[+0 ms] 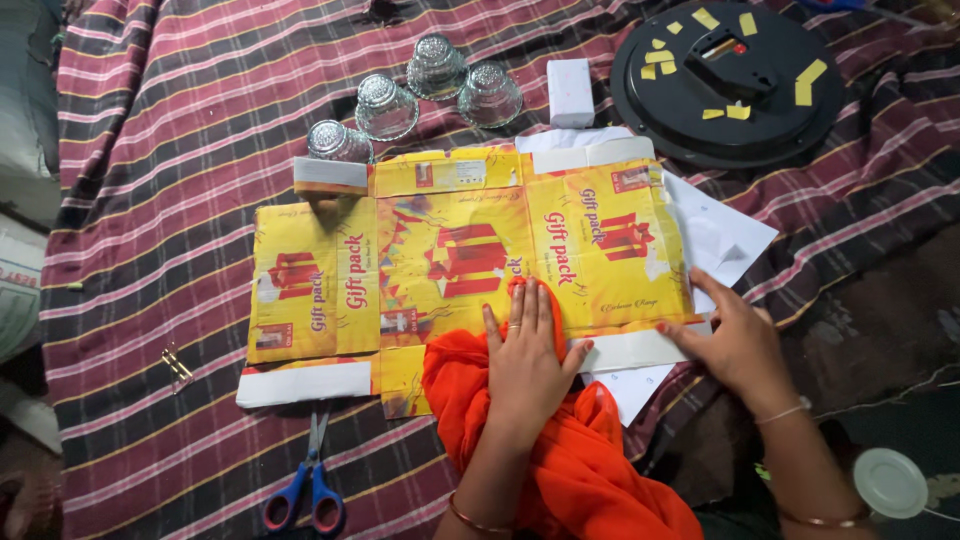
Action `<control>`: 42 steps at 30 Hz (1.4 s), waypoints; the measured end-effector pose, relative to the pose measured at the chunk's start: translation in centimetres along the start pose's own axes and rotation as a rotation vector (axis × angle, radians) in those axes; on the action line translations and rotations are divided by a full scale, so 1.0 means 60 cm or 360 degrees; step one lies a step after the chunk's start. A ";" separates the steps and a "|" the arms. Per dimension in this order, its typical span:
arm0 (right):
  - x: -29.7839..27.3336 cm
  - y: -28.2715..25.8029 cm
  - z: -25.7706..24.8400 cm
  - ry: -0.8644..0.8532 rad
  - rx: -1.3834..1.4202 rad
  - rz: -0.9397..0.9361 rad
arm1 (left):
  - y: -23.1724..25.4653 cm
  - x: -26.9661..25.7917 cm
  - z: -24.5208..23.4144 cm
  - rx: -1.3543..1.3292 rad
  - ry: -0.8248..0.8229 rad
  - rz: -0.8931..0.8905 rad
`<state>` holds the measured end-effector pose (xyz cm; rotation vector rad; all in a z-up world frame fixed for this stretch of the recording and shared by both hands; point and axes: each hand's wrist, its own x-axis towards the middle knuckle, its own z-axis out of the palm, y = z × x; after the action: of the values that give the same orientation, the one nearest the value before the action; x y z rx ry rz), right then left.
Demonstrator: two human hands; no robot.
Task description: The person wraps a small white box with patterned paper, folds the edges, and secures them with yellow tape. They then wipe a cardboard surface with an orange cloth and place a yellow gift pack box on top, smoothing it down.
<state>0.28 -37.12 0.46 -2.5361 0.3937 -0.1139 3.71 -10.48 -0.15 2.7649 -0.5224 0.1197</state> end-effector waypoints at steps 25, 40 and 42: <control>0.059 0.049 0.050 -0.0038 0.1578 0.0237 | 0.027 0.020 -0.003 -0.0075 -0.0232 0.0154; 0.032 0.050 0.011 -0.0316 0.1562 0.0001 | 0.087 0.043 0.036 -0.0084 -0.0006 0.0135; 0.033 0.054 0.014 -0.0264 0.1568 0.0001 | 0.088 0.043 0.032 -0.0078 0.0034 0.0174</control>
<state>1.44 -39.89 -2.01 -1.5581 0.1931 -0.0696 4.23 -16.62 -0.01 2.6848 -0.6616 0.1595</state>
